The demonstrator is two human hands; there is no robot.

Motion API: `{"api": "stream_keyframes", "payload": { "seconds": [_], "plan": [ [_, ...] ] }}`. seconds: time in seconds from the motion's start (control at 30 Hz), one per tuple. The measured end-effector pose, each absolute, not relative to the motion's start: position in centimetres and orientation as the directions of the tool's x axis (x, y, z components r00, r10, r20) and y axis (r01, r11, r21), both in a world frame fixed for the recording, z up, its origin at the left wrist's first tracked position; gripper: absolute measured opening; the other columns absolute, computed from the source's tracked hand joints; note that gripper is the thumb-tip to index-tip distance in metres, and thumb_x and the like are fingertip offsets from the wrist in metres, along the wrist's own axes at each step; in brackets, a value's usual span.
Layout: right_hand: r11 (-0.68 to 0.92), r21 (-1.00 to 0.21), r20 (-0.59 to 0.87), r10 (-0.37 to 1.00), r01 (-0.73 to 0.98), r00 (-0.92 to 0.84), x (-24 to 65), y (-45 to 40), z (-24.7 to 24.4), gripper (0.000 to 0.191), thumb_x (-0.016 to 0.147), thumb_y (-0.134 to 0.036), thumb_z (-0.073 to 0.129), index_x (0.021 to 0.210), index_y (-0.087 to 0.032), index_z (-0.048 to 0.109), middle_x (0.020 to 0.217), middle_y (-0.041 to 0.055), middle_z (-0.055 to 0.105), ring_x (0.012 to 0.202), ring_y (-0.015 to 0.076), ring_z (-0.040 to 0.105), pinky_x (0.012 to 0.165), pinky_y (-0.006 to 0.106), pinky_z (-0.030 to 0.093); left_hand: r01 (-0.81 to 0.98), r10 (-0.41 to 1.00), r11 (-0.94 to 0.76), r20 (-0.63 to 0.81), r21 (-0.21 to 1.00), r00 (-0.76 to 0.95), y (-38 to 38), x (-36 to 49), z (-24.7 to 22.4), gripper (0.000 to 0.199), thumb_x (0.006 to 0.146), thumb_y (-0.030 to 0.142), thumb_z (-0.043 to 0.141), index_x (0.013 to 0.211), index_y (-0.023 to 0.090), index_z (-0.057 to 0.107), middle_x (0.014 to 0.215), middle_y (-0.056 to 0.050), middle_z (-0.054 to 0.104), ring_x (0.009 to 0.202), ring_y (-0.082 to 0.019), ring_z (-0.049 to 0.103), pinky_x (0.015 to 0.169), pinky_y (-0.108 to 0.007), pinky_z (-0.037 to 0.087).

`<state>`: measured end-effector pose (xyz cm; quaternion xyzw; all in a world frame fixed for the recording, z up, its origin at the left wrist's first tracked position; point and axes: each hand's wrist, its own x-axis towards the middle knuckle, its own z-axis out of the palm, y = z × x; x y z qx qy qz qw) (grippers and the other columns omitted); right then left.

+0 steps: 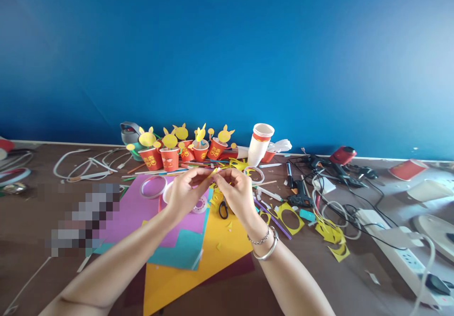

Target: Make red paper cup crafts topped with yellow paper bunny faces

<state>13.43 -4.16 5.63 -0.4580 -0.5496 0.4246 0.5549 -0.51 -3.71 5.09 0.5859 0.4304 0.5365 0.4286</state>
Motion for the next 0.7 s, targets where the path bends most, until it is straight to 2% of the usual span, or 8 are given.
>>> {"api": "stream_keyframes", "payload": {
  "seconds": [0.23,0.37,0.43,0.53,0.6,0.7],
  "plan": [
    [0.278,-0.947,0.288,0.957,0.158,0.045,13.9,-3.6,5.4,0.029,0.074,-0.042,0.071,0.068,-0.018,0.056,0.062,-0.0006,0.057,0.054,0.0107,0.048,0.049,0.023,0.037,-0.113,0.979,-0.17,0.181,0.979,0.099,-3.7,-0.2,5.2,0.02,0.069,0.031,0.077,0.08,0.017,0.069,0.078,-0.003,0.073,0.074,-0.018,0.067,0.07,-0.027,0.051],
    [0.315,-0.942,0.312,0.949,0.114,-0.048,14.3,-3.5,5.7,0.024,0.076,-0.041,0.069,0.08,-0.018,0.061,0.074,0.0021,0.061,0.063,0.0125,0.053,0.053,0.023,0.041,-0.171,0.979,-0.125,0.149,0.977,0.138,-3.8,-0.3,5.7,0.025,0.064,0.031,0.081,0.078,0.016,0.066,0.073,-0.002,0.071,0.067,-0.015,0.065,0.065,-0.025,0.05],
    [0.295,-0.95,0.288,0.954,0.098,-0.086,14.5,-3.6,5.9,0.025,0.075,-0.041,0.069,0.076,-0.018,0.061,0.072,0.002,0.061,0.06,0.0118,0.052,0.05,0.022,0.04,-0.207,0.982,-0.072,0.106,0.976,0.157,-3.8,-0.3,5.7,0.034,0.059,0.029,0.084,0.083,0.017,0.063,0.07,-0.001,0.07,0.065,-0.015,0.065,0.063,-0.024,0.049],
    [0.21,-0.976,0.205,0.975,0.054,-0.091,14.7,-3.5,6.0,0.029,0.071,-0.044,0.072,0.069,-0.018,0.059,0.067,0.0013,0.06,0.055,0.0108,0.049,0.047,0.022,0.039,-0.165,0.956,0.043,0.008,0.985,0.294,-3.5,-0.4,5.2,0.042,0.058,0.029,0.085,0.092,0.016,0.065,0.07,-0.002,0.071,0.064,-0.014,0.064,0.059,-0.023,0.047],
    [0.17,-0.985,0.167,0.982,0.029,-0.086,14.8,-3.3,5.9,0.031,0.068,-0.046,0.074,0.069,-0.018,0.059,0.066,0.0011,0.061,0.055,0.0114,0.051,0.049,0.023,0.04,-0.085,0.92,0.075,-0.036,0.994,0.389,-3.3,-0.5,4.7,0.035,0.061,0.033,0.082,0.088,0.014,0.069,0.069,-0.003,0.07,0.061,-0.014,0.063,0.056,-0.022,0.044],
    [0.188,-0.981,0.184,0.979,0.039,-0.091,14.9,-3.0,5.6,0.032,0.068,-0.046,0.074,0.068,-0.018,0.06,0.065,0.0004,0.06,0.057,0.0119,0.052,0.051,0.023,0.04,-0.014,0.921,0.048,-0.039,0.999,0.387,-3.1,-0.5,4.4,0.028,0.064,0.037,0.08,0.077,0.013,0.072,0.063,-0.002,0.068,0.056,-0.013,0.06,0.051,-0.022,0.041]
  ]
}}
